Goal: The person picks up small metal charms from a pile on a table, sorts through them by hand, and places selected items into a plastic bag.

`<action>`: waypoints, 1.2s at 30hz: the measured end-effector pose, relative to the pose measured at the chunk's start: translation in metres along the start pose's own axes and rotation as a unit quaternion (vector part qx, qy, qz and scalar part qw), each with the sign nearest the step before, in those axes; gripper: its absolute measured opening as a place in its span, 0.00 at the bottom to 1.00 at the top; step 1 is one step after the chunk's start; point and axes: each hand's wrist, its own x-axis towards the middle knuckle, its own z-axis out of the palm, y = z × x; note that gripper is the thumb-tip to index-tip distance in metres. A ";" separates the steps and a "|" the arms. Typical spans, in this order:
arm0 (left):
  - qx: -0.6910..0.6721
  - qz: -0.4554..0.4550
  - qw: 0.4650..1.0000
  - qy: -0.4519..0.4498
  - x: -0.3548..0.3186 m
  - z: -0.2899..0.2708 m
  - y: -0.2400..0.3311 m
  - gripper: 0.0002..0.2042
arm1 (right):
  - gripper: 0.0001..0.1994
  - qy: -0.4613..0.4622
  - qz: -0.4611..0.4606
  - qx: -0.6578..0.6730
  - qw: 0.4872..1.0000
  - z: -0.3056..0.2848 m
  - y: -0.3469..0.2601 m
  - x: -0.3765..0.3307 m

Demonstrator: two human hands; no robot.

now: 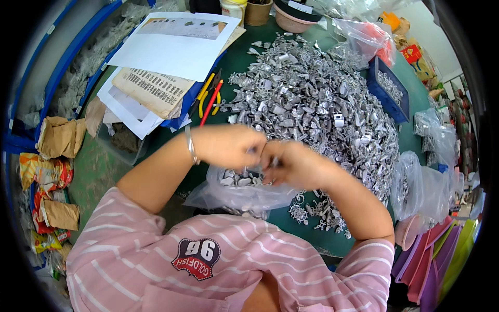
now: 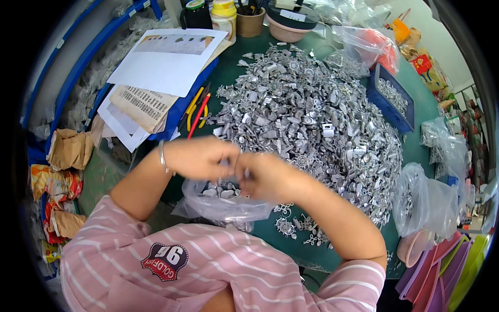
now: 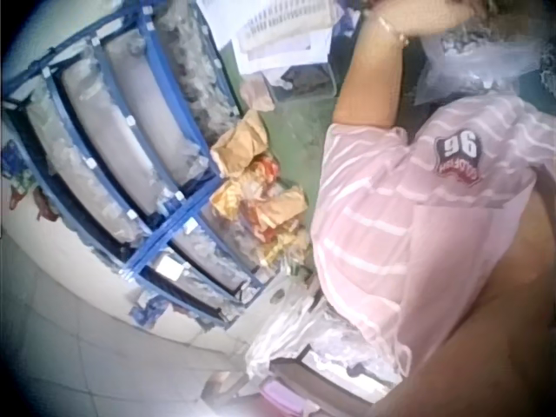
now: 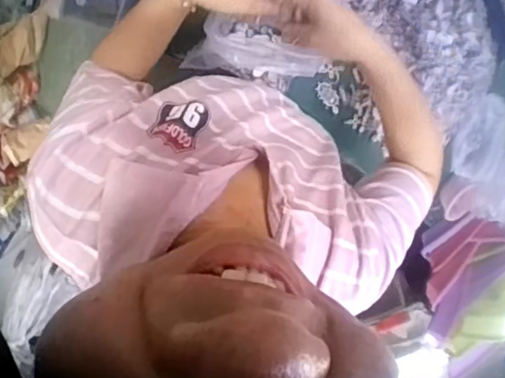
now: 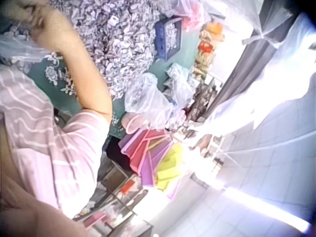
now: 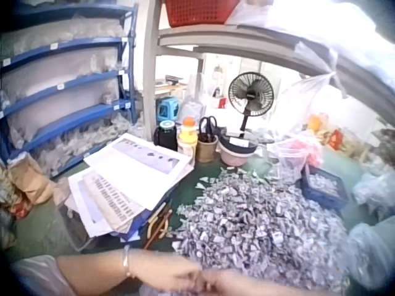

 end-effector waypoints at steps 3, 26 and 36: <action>0.153 0.034 0.987 -0.025 -0.018 0.030 0.006 0.10 | 0.23 -0.084 -0.006 -0.176 0.981 0.026 -0.012 -0.017; -0.380 -0.134 0.894 0.198 -0.084 0.096 -0.005 0.22 | 0.17 0.205 0.067 0.061 0.975 0.091 0.047 -0.062; -0.447 0.109 0.860 0.220 -0.097 0.060 0.046 0.22 | 0.09 0.373 -0.108 0.204 0.899 0.069 -0.029 -0.101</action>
